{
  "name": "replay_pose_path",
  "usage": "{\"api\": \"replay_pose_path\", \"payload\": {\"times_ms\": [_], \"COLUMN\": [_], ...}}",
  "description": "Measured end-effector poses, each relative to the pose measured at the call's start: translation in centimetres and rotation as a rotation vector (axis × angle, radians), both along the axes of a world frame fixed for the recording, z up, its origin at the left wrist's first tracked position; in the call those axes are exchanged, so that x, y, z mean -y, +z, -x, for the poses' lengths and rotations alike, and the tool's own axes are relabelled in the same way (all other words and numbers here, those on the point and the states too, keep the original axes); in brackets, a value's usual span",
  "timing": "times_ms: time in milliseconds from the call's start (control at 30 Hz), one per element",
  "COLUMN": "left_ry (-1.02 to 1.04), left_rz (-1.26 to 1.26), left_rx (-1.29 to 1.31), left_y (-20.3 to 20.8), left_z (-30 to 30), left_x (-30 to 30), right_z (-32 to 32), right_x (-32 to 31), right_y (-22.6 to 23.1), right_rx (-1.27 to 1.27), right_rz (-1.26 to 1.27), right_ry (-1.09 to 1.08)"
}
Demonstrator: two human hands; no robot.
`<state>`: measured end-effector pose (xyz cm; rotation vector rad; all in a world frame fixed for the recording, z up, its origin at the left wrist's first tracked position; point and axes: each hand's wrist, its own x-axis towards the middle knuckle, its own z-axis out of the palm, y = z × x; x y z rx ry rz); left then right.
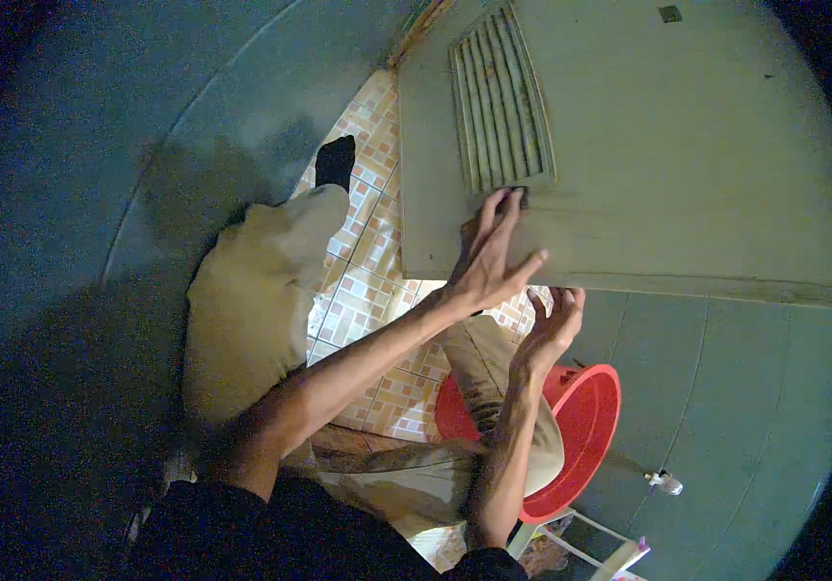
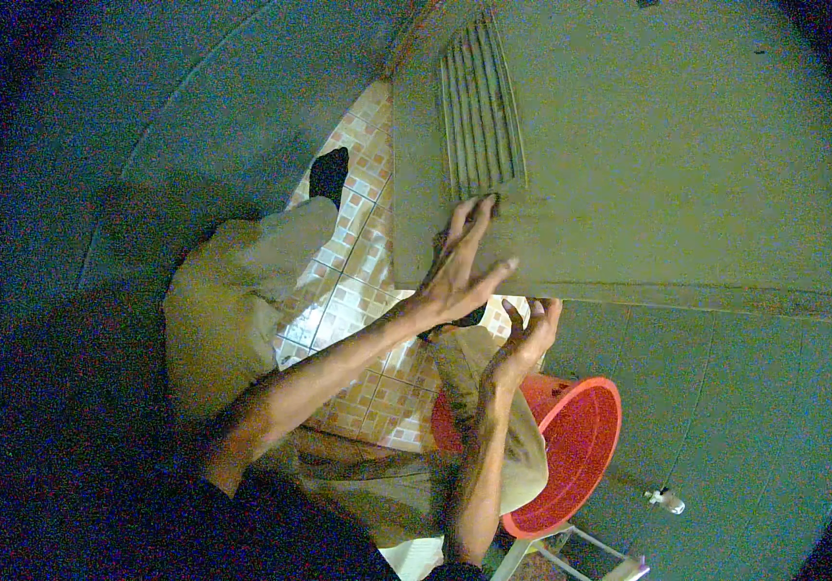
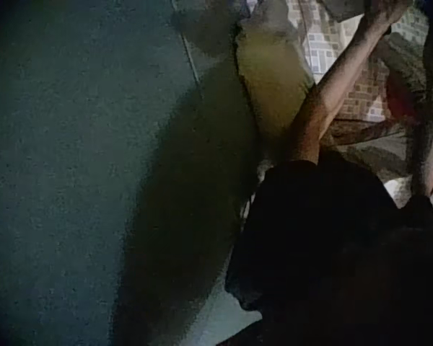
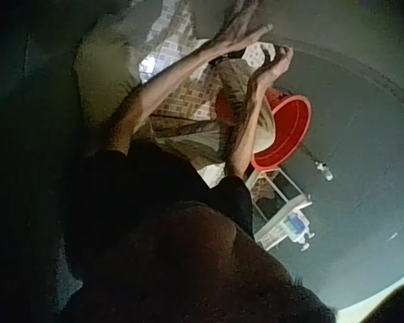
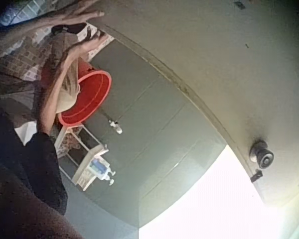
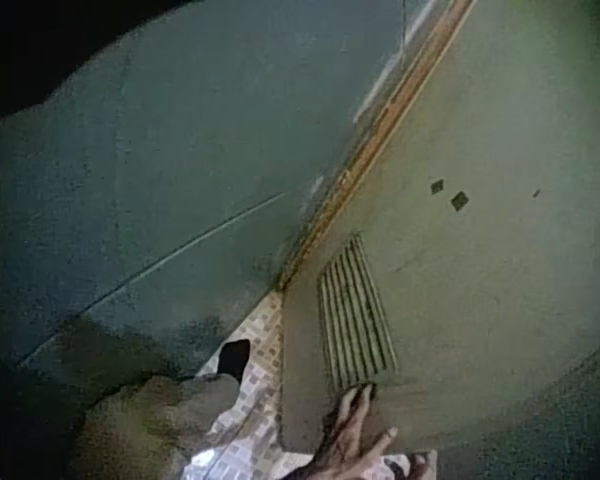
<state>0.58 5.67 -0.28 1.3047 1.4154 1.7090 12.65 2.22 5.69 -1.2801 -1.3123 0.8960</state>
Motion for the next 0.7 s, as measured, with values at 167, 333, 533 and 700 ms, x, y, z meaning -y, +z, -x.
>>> {"api": "replay_pose_path", "payload": {"times_ms": [167, 333, 533, 700], "left_ry": [-0.003, 0.006, 0.036, -0.006], "left_rz": [0.036, 0.217, -0.033, 0.316], "left_rx": [-0.038, 0.032, -0.03, 0.144], "left_y": [-2.8, -4.4, -0.4, -7.5], "left_z": [0.4, 0.2, 0.1, 1.1], "left_x": [0.1, -0.5, 0.1, -0.7], "right_z": [-0.8, -0.6, -1.1, 1.3], "right_x": [-0.5, -0.5, -0.3, 0.3], "right_y": [-0.5, -0.6, -0.6, 0.7], "right_rx": [0.003, -0.026, -0.03, 0.005], "right_rz": [0.002, 0.008, 0.007, 0.006], "right_ry": [0.003, -0.003, 0.01, 0.02]}}
